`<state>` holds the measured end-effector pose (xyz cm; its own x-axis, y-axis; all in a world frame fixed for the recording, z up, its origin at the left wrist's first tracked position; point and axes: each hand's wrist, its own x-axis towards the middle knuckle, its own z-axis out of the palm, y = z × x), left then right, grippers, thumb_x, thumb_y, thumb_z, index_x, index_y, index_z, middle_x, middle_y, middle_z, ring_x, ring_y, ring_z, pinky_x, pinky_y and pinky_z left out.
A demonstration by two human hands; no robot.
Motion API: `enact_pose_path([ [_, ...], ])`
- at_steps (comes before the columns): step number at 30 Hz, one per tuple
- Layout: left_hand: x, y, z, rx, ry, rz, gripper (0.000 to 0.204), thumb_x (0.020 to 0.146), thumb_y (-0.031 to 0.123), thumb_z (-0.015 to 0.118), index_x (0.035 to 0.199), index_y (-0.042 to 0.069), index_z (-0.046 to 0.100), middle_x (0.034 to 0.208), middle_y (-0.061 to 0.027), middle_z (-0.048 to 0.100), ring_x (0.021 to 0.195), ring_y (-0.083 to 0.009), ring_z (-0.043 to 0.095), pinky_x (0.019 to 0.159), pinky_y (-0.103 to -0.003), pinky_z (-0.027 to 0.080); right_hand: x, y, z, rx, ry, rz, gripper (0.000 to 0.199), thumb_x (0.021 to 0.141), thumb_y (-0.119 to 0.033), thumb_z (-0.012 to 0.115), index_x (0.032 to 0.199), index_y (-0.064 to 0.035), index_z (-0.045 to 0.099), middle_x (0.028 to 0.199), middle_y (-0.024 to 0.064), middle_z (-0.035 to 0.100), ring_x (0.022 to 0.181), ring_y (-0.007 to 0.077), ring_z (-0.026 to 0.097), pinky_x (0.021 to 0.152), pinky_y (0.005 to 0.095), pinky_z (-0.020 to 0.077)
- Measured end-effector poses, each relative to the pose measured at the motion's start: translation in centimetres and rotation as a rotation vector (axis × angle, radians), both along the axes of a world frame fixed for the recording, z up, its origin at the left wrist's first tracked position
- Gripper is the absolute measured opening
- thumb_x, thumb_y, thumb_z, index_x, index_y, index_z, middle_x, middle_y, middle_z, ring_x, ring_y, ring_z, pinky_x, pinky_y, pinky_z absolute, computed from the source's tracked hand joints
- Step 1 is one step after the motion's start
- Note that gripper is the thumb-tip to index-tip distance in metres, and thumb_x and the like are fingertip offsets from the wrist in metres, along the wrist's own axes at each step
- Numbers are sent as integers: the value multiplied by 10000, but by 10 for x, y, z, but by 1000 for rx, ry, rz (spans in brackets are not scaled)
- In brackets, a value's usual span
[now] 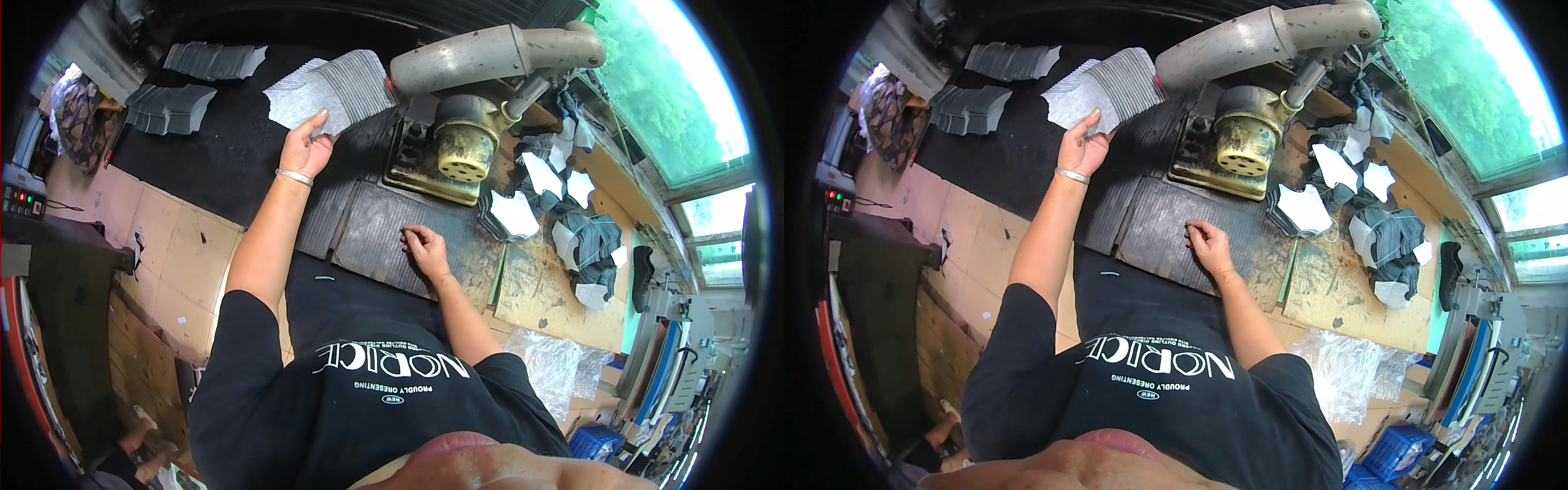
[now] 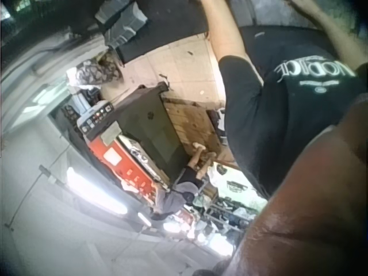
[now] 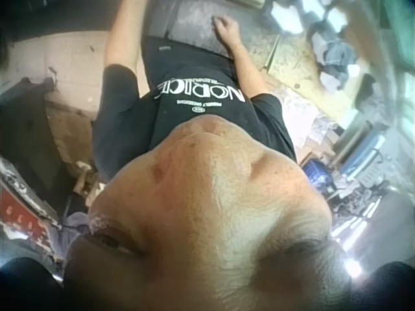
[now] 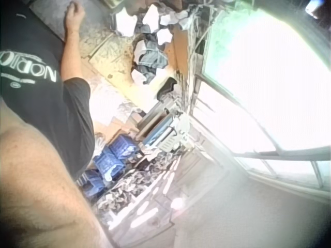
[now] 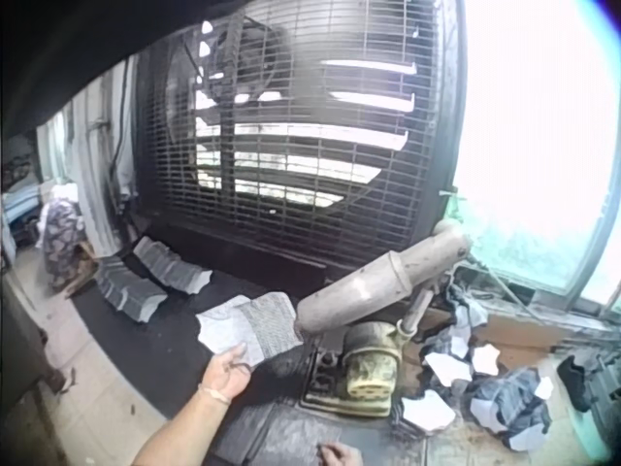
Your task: The person thins the edges of shoe upper components using a specialized skiving machine.
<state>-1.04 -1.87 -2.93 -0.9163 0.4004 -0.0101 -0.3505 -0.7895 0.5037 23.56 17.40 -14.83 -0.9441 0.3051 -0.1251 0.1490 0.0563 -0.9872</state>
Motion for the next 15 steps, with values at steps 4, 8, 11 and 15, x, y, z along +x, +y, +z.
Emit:
enact_pose_path([
  [4,5,-2,-10,-3,-7,-28,328,833,17,603,1152,-13,535,1139,-122,593,1102,-263,559,1006,-426,409,0,0,0,-6,4,-2,195,906,-91,564,1030,41,636,806,84,678,679,103,639,628,234,526],
  [8,6,-3,-18,-23,-40,-60,350,834,13,609,1172,-13,520,1146,-118,590,1103,-262,558,1000,-412,417,-1,0,-1,3,4,-3,191,904,-87,564,1026,41,637,807,84,679,677,102,639,632,235,527],
  [11,14,-1,-12,-35,17,-39,342,838,13,605,1168,-18,521,1149,-120,589,1104,-266,557,999,-411,420,-1,1,-2,8,3,-2,186,903,-83,562,1023,38,639,806,84,679,675,102,638,630,234,525],
  [15,3,0,-7,-22,4,-11,335,842,12,601,1166,-21,521,1156,-124,585,1107,-268,555,1000,-414,420,-1,2,-4,42,14,8,187,904,-95,570,1023,31,639,799,74,673,664,96,625,625,231,518],
])
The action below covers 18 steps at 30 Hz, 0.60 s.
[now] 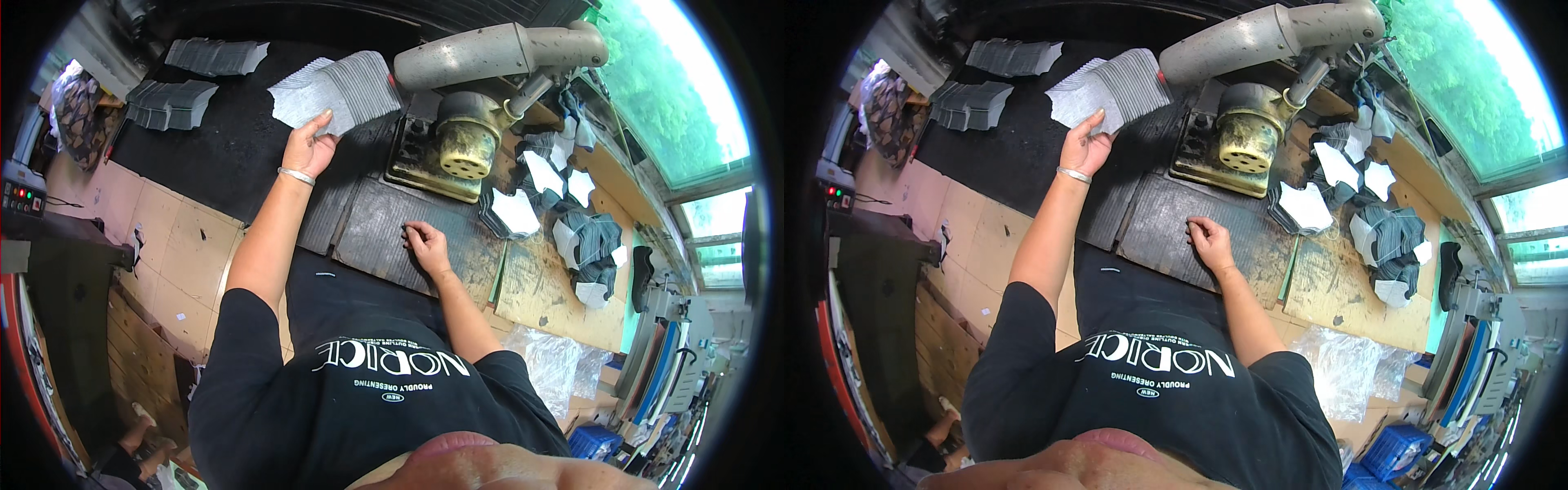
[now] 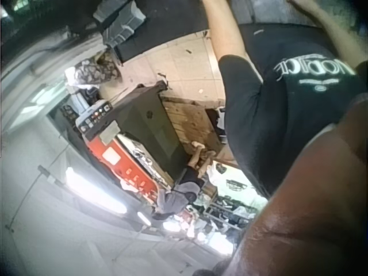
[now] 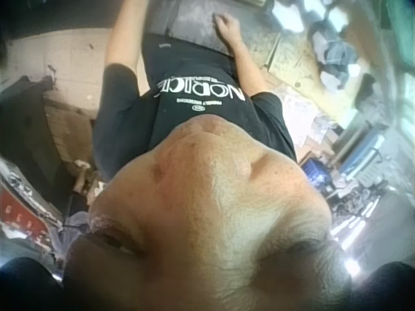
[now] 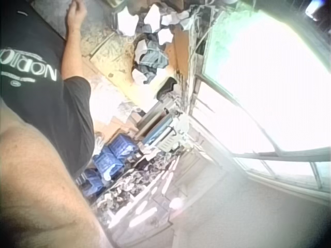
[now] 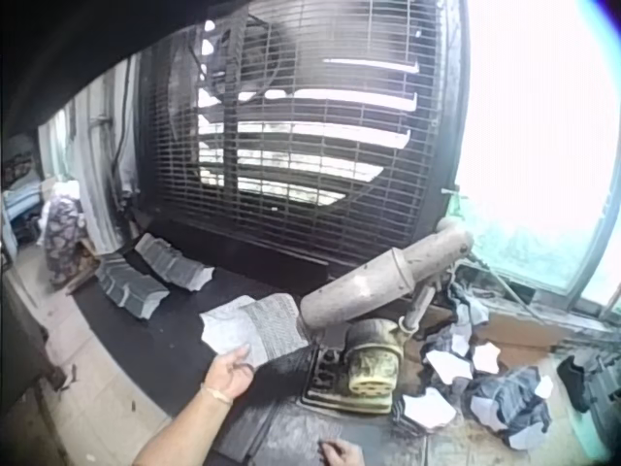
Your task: The person thins the edges of shoe upper components using a specialized skiving machine.
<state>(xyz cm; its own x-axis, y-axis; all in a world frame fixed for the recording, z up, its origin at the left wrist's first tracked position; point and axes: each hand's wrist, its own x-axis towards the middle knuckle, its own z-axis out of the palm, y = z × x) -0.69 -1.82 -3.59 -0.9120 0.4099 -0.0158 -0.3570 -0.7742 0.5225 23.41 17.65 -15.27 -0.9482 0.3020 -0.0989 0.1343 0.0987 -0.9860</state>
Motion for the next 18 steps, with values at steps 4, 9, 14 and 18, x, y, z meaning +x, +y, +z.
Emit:
enact_pose_path([
  [4,-8,-5,5,38,-14,-19,327,839,1,602,1155,-30,523,1159,-128,580,1109,-263,554,1006,-418,414,1,-2,-1,20,0,-15,188,895,-92,573,1012,37,644,775,80,678,652,99,634,618,239,517],
  [9,0,-11,-7,-100,18,-37,288,827,13,630,1108,-2,567,1072,-100,615,1053,-231,580,973,-386,426,4,-4,0,-4,-10,-12,199,893,-99,580,1023,37,644,793,82,678,663,105,637,628,237,517],
  [14,29,-7,4,-182,122,-128,266,817,19,652,1076,38,595,1022,-60,627,990,-192,598,915,-358,451,-4,14,9,-337,-91,63,371,920,-231,576,1195,19,567,1036,110,656,876,155,636,755,273,515],
  [18,56,-13,-3,-274,145,-233,329,808,17,661,1125,45,576,1020,-43,627,972,-167,605,887,-341,468,-45,23,57,-530,95,125,524,947,-335,508,1317,33,455,1210,121,584,1092,195,569,914,319,456],
])
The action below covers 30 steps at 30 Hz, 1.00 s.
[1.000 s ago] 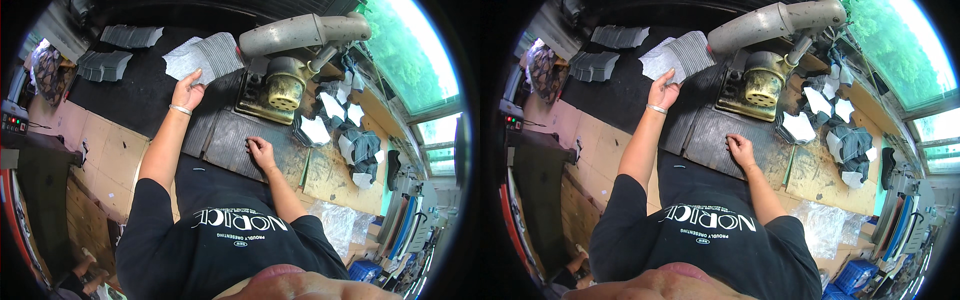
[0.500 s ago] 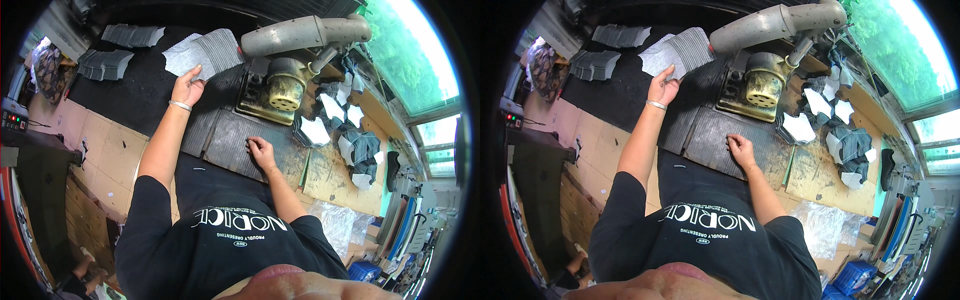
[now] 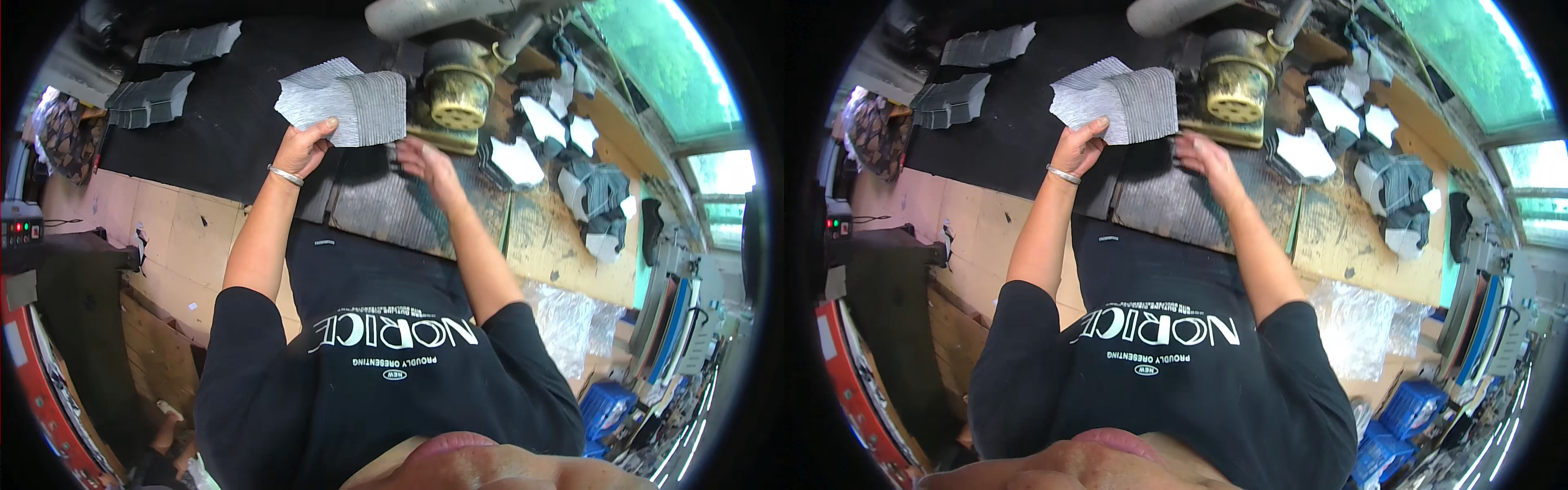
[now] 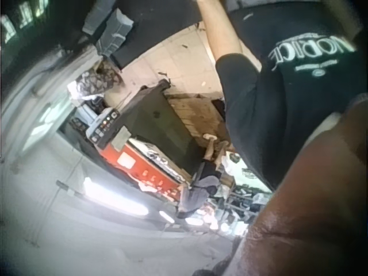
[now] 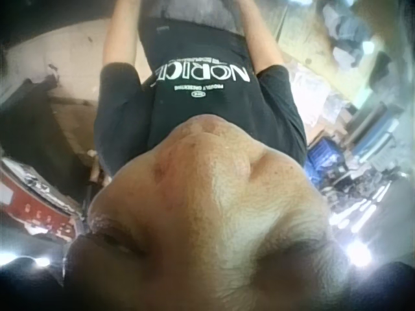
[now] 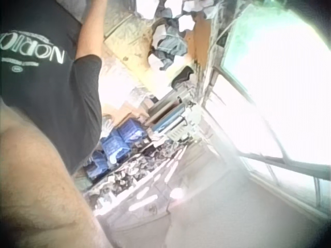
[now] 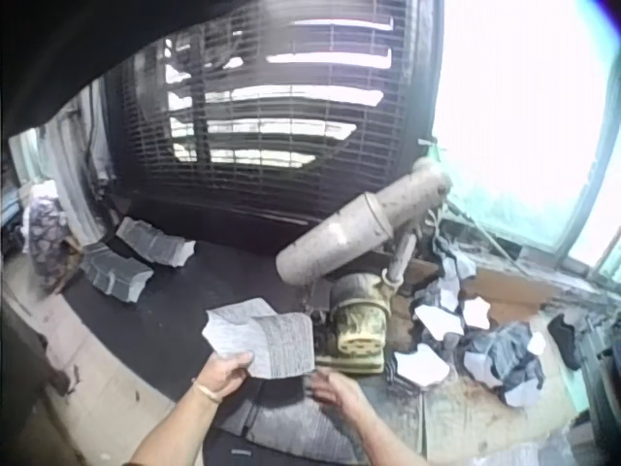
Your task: The person thins the edges of shoe upper components using a specialized skiving machine.
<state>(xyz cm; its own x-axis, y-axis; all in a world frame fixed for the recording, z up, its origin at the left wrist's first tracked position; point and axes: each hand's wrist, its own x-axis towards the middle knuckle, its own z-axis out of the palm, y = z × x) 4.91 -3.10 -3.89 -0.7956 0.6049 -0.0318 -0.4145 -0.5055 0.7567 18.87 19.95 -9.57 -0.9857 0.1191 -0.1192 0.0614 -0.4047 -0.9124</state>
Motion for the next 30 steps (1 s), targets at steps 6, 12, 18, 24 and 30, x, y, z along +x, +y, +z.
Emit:
enact_pose_path([
  [6,39,21,-25,-311,135,249,341,794,3,650,1129,-14,588,1053,-87,645,958,-169,619,857,-297,483,-28,-45,58,432,37,-203,555,796,-300,722,1157,87,553,983,120,660,878,158,618,795,284,488],
  [12,66,36,-24,-712,405,452,279,810,90,667,1048,-48,620,1010,-115,674,939,-196,649,845,-306,480,-26,-54,24,717,-46,-430,554,693,-217,781,1084,107,559,925,135,660,868,149,626,776,280,505],
  [18,75,11,-12,-36,-247,-37,447,887,174,637,1261,0,464,1211,-92,561,1114,-201,554,954,-373,450,-8,-61,43,-11,55,-229,418,752,-15,722,1123,44,538,1002,88,635,902,141,608,839,265,485],
  [24,76,9,-19,-346,93,171,294,845,164,702,1040,-39,622,945,-70,664,844,-127,614,768,-248,486,-4,-55,56,-72,63,-87,508,779,-46,699,1225,36,470,1130,108,589,1026,142,561,919,271,437],
  [30,77,8,3,-454,447,190,282,836,136,708,1026,-56,629,975,-86,667,840,-109,606,778,-242,482,-11,-30,70,-8,13,-31,534,789,-96,714,1263,16,495,1059,75,625,961,118,583,849,250,460],
])
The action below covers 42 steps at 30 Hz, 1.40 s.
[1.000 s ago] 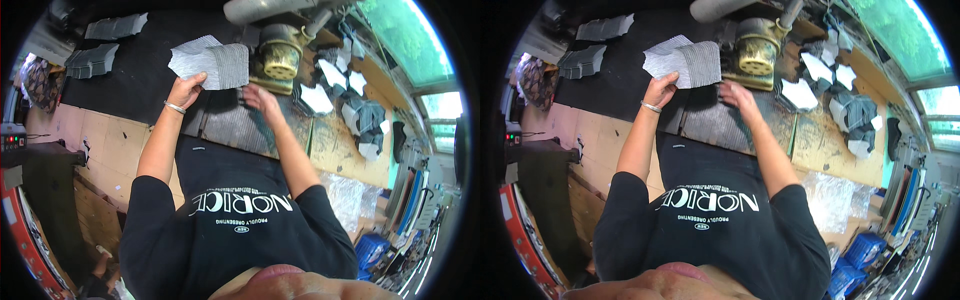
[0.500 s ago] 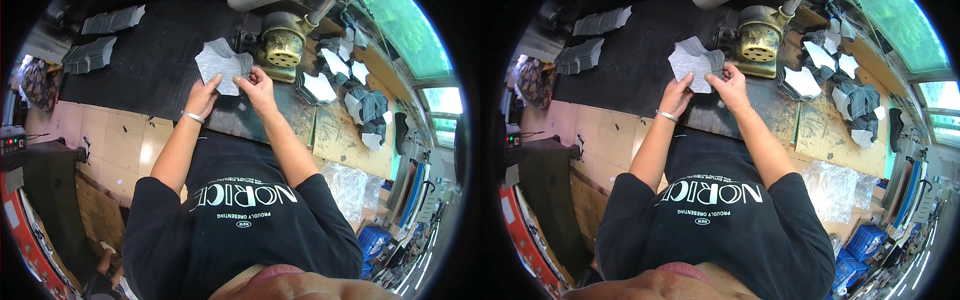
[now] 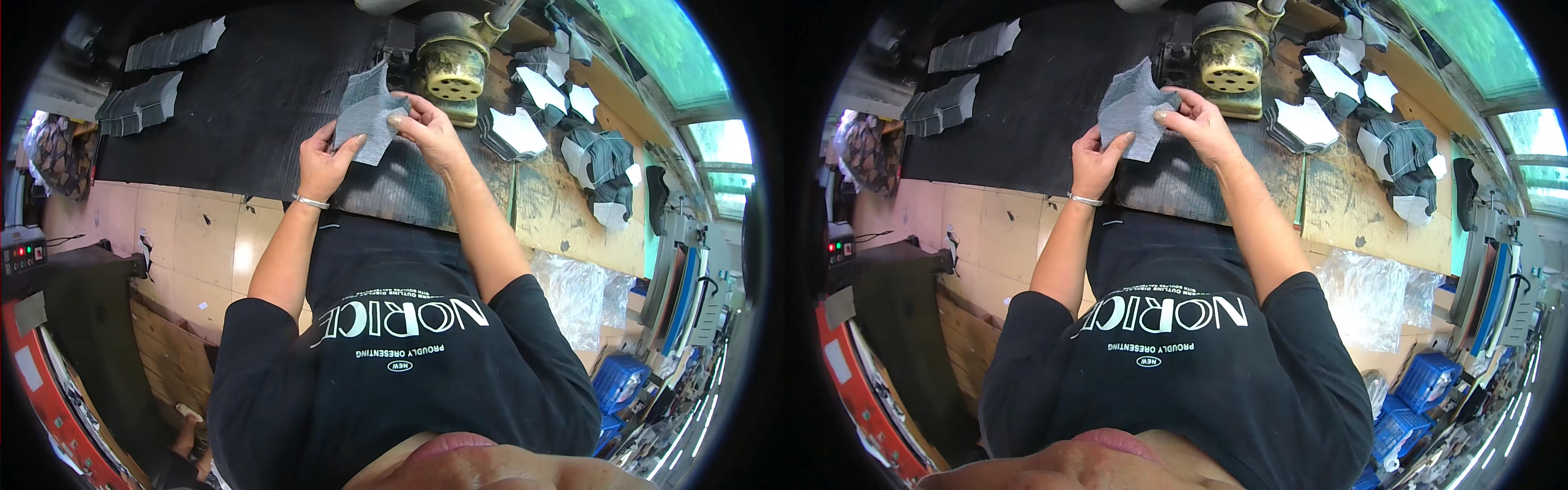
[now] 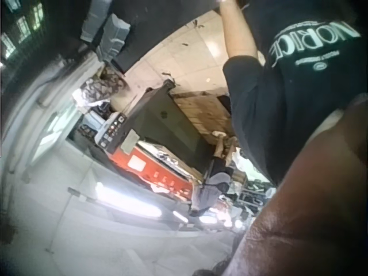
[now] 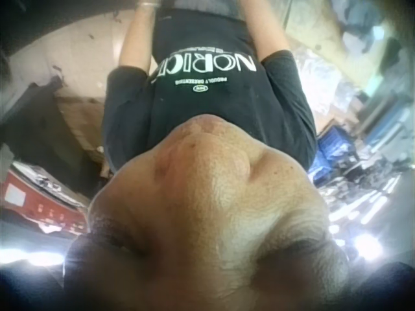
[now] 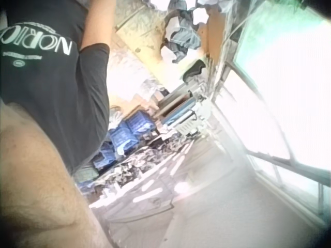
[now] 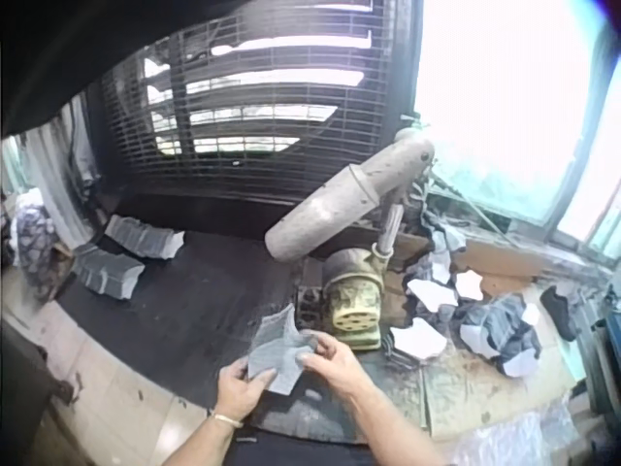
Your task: The person thins the edges of shoe upper components using a specialized skiving machine.
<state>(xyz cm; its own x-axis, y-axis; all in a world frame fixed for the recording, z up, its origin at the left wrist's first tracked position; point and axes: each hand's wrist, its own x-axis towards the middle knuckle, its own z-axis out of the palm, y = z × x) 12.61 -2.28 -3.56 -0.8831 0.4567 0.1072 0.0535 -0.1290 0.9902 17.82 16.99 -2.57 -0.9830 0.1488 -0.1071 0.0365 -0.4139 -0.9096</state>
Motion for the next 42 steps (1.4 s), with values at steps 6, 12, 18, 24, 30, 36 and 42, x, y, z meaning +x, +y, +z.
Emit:
enact_pose_path([
  [6,5,5,-4,433,-523,-99,386,849,59,659,1204,-10,524,1109,-95,613,1014,-161,591,924,-298,449,5,-20,3,51,102,-109,434,749,-1,736,1154,9,580,967,38,633,832,64,590,753,197,489],
  [12,16,17,4,481,-426,-41,367,847,17,647,1194,0,528,1112,-75,609,1020,-169,591,914,-307,461,4,-32,2,323,268,-267,429,763,-9,718,1165,7,568,932,5,622,835,59,576,749,209,490],
  [18,6,21,4,416,-351,34,310,835,12,655,1132,-20,574,1076,-87,631,962,-156,608,879,-296,472,-10,-20,-11,-246,96,-116,546,844,-116,646,1329,-10,418,1163,34,577,976,83,550,861,224,438],
  [24,-61,10,0,253,-35,224,272,821,43,669,1066,-55,601,995,-73,652,887,-138,613,805,-263,468,21,-4,-100,286,-70,-175,512,899,-137,583,1343,25,385,1221,130,550,1062,165,561,881,279,463],
  [30,-117,30,21,88,155,408,285,799,57,681,1050,-54,603,931,-96,671,826,-138,625,775,-270,484,54,-12,-130,490,-34,-148,223,907,-60,545,1100,47,581,911,107,664,812,138,646,748,245,517],
  [36,-125,58,37,13,299,400,292,786,62,687,1042,-46,598,924,-97,672,827,-138,627,766,-274,486,52,-12,-126,499,-15,-177,179,906,-48,528,1041,42,603,884,120,671,807,154,666,726,268,549],
  [42,-124,68,43,93,308,375,297,788,65,684,1051,-39,592,920,-94,671,820,-139,625,764,-271,484,52,-12,-128,576,28,-187,164,891,-22,521,1015,33,614,876,122,674,788,165,675,709,260,549],
])
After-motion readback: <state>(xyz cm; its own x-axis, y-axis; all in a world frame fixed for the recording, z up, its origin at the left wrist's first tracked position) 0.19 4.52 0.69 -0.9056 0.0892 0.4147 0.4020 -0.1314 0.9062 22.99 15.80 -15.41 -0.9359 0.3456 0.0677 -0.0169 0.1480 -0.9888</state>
